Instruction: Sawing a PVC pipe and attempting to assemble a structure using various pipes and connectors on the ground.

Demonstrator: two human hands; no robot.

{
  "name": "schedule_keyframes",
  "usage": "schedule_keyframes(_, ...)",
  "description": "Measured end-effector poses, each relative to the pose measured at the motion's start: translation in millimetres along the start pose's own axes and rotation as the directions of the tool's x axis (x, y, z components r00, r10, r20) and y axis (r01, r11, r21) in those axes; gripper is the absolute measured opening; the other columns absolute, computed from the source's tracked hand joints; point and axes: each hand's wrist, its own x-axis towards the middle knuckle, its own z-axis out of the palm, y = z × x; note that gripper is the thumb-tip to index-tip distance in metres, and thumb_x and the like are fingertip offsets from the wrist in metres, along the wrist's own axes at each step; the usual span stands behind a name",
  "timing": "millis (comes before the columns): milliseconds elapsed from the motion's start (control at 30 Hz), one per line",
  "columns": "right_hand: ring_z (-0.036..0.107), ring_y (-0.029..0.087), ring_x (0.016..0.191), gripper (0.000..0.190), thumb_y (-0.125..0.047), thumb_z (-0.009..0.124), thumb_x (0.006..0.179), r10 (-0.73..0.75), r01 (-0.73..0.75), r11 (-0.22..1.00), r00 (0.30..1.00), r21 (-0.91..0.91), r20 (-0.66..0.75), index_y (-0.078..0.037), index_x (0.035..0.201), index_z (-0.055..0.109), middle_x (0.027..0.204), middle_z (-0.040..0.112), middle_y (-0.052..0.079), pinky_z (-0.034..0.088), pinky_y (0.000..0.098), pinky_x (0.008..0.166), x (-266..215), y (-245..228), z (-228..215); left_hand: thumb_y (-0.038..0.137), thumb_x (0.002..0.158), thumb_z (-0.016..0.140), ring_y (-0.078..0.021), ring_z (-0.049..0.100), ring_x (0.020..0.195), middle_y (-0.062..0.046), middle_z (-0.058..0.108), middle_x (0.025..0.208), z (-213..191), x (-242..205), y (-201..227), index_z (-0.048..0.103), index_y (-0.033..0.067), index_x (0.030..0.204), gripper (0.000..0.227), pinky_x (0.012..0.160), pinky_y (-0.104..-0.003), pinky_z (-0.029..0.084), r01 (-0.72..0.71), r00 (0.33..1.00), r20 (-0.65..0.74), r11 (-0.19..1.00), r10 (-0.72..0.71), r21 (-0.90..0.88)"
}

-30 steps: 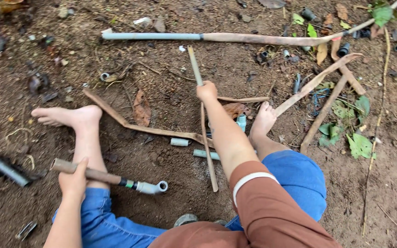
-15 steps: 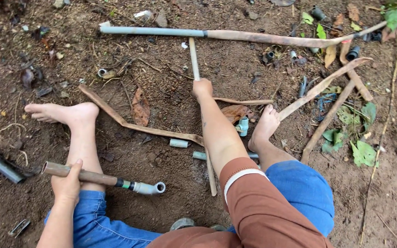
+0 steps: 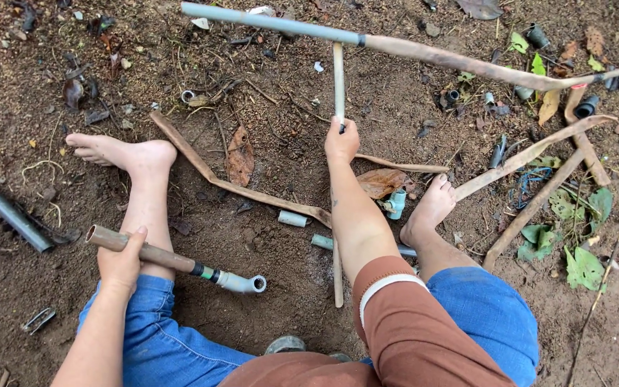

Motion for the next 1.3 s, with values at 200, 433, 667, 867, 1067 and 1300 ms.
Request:
schedule_keyframes(200, 0.077, 0.035, 0.103, 0.039, -0.05, 0.074, 0.096, -0.101, 0.121, 0.987, 0.978, 0.105, -0.181, -0.014, 0.109, 0.076, 0.095, 0.079, 0.015, 0.058, 0.0469, 0.095, -5.1, 28.7, -0.4, 0.041, 0.095, 0.097, -0.0313, 0.071, 0.091, -0.023, 0.068, 0.091, 4.1, -8.8, 20.4, 0.07, 0.0009, 0.098, 0.048, 0.063, -0.048, 0.057, -0.012, 1.0, 0.017, 0.999, 0.012, 0.031)
schedule_keyframes(433, 0.076, 0.031, 0.1, 0.033, -0.04, 0.077, 0.098, -0.123, 0.191, 0.943, 0.961, 0.274, -0.248, -0.008, 0.1, 0.077, 0.093, 0.078, 0.017, 0.058, 0.0456, 0.094, -79.3, 44.8, -46.8, 0.044, 0.091, 0.094, -0.0432, 0.065, 0.125, -0.035, 0.068, 0.123, 16.1, -23.7, 59.9, 0.067, -0.0124, 0.128, 0.072, 0.101, -0.058, 0.052, -0.046, 0.997, 0.067, 0.998, 0.044, 0.038)
schedule_keyframes(667, 0.067, 0.013, 0.077, 0.029, -0.037, 0.077, 0.1, -0.128, 0.245, 0.893, 0.942, 0.377, -0.309, -0.01, 0.089, 0.076, 0.075, 0.073, 0.01, 0.055, 0.0349, 0.077, -126.2, 103.8, -100.5, 0.027, 0.092, 0.094, -0.04, 0.072, 0.11, -0.026, 0.074, 0.111, 59.1, -36.3, 86.7, 0.073, -0.002, 0.115, 0.043, 0.098, -0.057, 0.052, -0.474, 0.87, 0.097, 0.874, 0.483, -0.101)
schedule_keyframes(867, 0.057, 0.01, 0.061, 0.034, -0.04, 0.078, 0.101, -0.095, 0.252, 0.844, 0.939, 0.474, -0.331, -0.015, 0.08, 0.07, 0.057, 0.061, 0.001, 0.049, 0.0269, 0.068, -146.8, 116.3, -137.2, 0.017, 0.09, 0.084, -0.043, 0.063, 0.131, -0.025, 0.068, 0.129, 62.1, -92.3, 224.5, 0.065, 0.0111, 0.139, 0.054, 0.113, -0.056, 0.046, -0.546, 0.791, 0.153, 0.796, 0.593, -0.261)
schedule_keyframes(1067, 0.057, 0.012, 0.059, 0.04, -0.041, 0.077, 0.102, -0.097, 0.278, 0.833, 0.925, 0.479, -0.368, -0.014, 0.075, 0.066, 0.053, 0.057, 0.002, 0.048, 0.027, 0.068, -163.0, 112.7, -152.8, 0.019, 0.088, 0.083, -0.0455, 0.061, 0.131, -0.022, 0.068, 0.131, 52.7, -117.7, 263.2, 0.051, 0.02, 0.159, 0.078, 0.111, -0.064, 0.044, -0.573, 0.687, 0.378, 0.783, 0.62, -0.243)
schedule_keyframes(1300, 0.058, 0.014, 0.063, 0.038, -0.042, 0.08, 0.099, -0.074, 0.285, 0.832, 0.907, 0.475, -0.415, -0.014, 0.076, 0.067, 0.058, 0.062, 0.005, 0.049, 0.029, 0.073, -170.5, 115.1, -156.8, 0.019, 0.086, 0.085, -0.0338, 0.069, 0.122, -0.015, 0.077, 0.122, 57.8, -146.5, 286.2, 0.073, 0.0167, 0.138, 0.054, 0.11, -0.054, 0.048, -0.593, 0.661, 0.351, 0.748, 0.664, -0.299)
